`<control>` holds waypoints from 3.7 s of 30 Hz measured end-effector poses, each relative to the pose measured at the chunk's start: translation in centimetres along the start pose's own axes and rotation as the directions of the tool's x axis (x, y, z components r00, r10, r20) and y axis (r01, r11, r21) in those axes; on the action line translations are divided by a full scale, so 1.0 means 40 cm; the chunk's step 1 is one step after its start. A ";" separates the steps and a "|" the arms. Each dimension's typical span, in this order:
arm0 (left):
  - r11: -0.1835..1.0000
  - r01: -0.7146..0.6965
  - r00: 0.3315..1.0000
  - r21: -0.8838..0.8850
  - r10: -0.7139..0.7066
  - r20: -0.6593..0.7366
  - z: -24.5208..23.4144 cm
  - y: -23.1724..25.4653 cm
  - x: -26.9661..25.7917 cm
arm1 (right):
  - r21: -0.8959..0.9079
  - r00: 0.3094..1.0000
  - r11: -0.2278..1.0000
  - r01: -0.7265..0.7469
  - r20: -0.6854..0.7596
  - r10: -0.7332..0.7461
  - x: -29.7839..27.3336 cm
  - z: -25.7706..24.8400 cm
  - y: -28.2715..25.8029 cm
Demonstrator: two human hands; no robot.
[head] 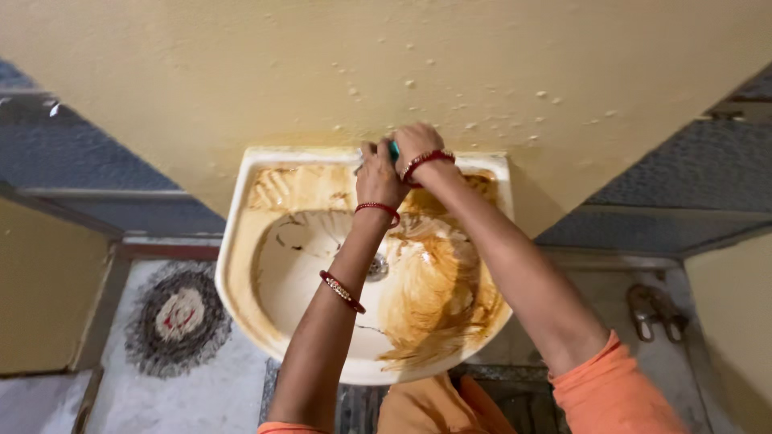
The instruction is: The person cleans a bathroom sink by applying soap from a bottle and scrubbing the basin and fixture with a small green brush.
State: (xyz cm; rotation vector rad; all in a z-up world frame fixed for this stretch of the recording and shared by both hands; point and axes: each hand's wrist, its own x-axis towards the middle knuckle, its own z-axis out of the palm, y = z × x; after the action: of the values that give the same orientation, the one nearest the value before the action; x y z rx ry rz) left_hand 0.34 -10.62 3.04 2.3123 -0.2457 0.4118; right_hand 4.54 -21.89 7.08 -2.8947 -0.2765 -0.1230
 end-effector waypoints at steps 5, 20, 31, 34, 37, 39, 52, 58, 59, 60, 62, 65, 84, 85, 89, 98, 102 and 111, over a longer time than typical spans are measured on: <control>0.972 -0.036 0.996 0.231 0.016 0.090 0.100 -0.082 -0.035 | 0.134 0.999 0.990 -0.044 0.036 0.040 -0.012 0.193 0.093; 0.969 0.074 0.955 0.236 -0.136 0.263 0.154 -0.061 -0.042 | -0.034 0.939 0.999 -0.004 0.343 0.015 0.013 0.219 0.162; 0.981 0.058 0.972 0.183 -0.097 0.213 0.182 0.011 -0.014 | 0.031 0.991 1.000 -0.008 0.134 0.004 0.007 0.193 0.208; 0.973 0.084 0.948 0.217 -0.145 0.284 0.196 -0.022 -0.020 | -0.033 0.916 0.994 0.109 0.391 -0.087 0.034 0.095 0.186; 0.979 0.076 0.992 0.187 -0.093 0.082 0.258 -0.041 -0.034 | -0.090 0.830 0.992 0.086 0.557 -0.021 0.090 0.011 0.159; 0.957 0.099 0.980 0.274 -0.141 0.139 0.272 -0.057 -0.030 | -0.053 0.922 0.989 0.140 0.370 -0.111 0.110 0.018 0.098; 0.896 0.358 0.925 -0.261 -0.379 -0.033 0.155 -0.054 -0.059 | 0.076 0.951 0.997 0.000 0.307 -0.023 0.129 0.139 -0.057; 0.999 0.022 0.987 -0.030 -0.026 -0.159 0.193 -0.103 -0.044 | 0.097 0.894 0.987 0.131 0.418 -0.160 0.102 0.042 -0.081; 0.988 0.147 0.988 0.043 -0.145 -0.042 0.192 -0.113 -0.041 | 0.098 0.893 0.986 0.133 0.419 -0.163 0.109 0.039 -0.085; 0.957 0.261 0.961 0.129 -0.270 0.065 0.193 -0.121 -0.039 | 0.120 0.937 0.986 0.114 0.318 -0.147 0.129 0.043 -0.085; 0.979 0.166 0.986 0.120 -0.166 -0.015 0.203 -0.133 -0.043 | 0.152 0.968 0.984 0.096 0.216 -0.128 0.154 0.083 -0.080; 0.990 0.049 0.993 0.134 -0.034 -0.110 0.220 -0.145 -0.047 | 0.090 0.918 0.975 0.202 0.329 -0.221 0.168 0.146 -0.042; 0.986 0.083 0.994 0.144 -0.092 0.057 0.172 -0.156 -0.003 | 0.439 0.878 0.831 0.342 0.165 -0.449 0.046 0.259 0.270; 0.987 0.078 0.994 0.142 -0.087 0.061 0.170 -0.158 0.002 | 0.438 0.887 0.852 0.288 0.214 -0.409 0.030 0.262 0.268; 0.992 0.016 0.999 0.124 -0.020 0.027 0.196 -0.135 0.010 | 0.378 0.896 0.813 0.443 -0.160 -0.414 0.035 0.248 0.252; 0.996 -0.068 0.976 0.051 0.056 0.210 0.222 -0.126 -0.008 | 0.149 0.872 0.930 0.337 0.324 -0.367 0.008 0.150 0.259; 0.980 -0.126 0.987 -0.153 0.139 0.082 0.323 -0.062 0.035 | 0.288 0.904 0.940 0.183 0.326 -0.276 0.044 0.092 0.366; 0.988 -0.131 0.964 0.076 0.109 0.243 0.395 -0.008 0.002 | 0.076 0.960 0.997 0.015 0.277 -0.035 -0.027 0.168 0.401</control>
State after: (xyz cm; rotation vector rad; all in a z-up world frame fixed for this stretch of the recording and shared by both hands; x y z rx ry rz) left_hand 3.98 -21.75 -7.55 2.4449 -0.4968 0.2064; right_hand 7.04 -35.84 -3.06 -2.8312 -0.3578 0.2866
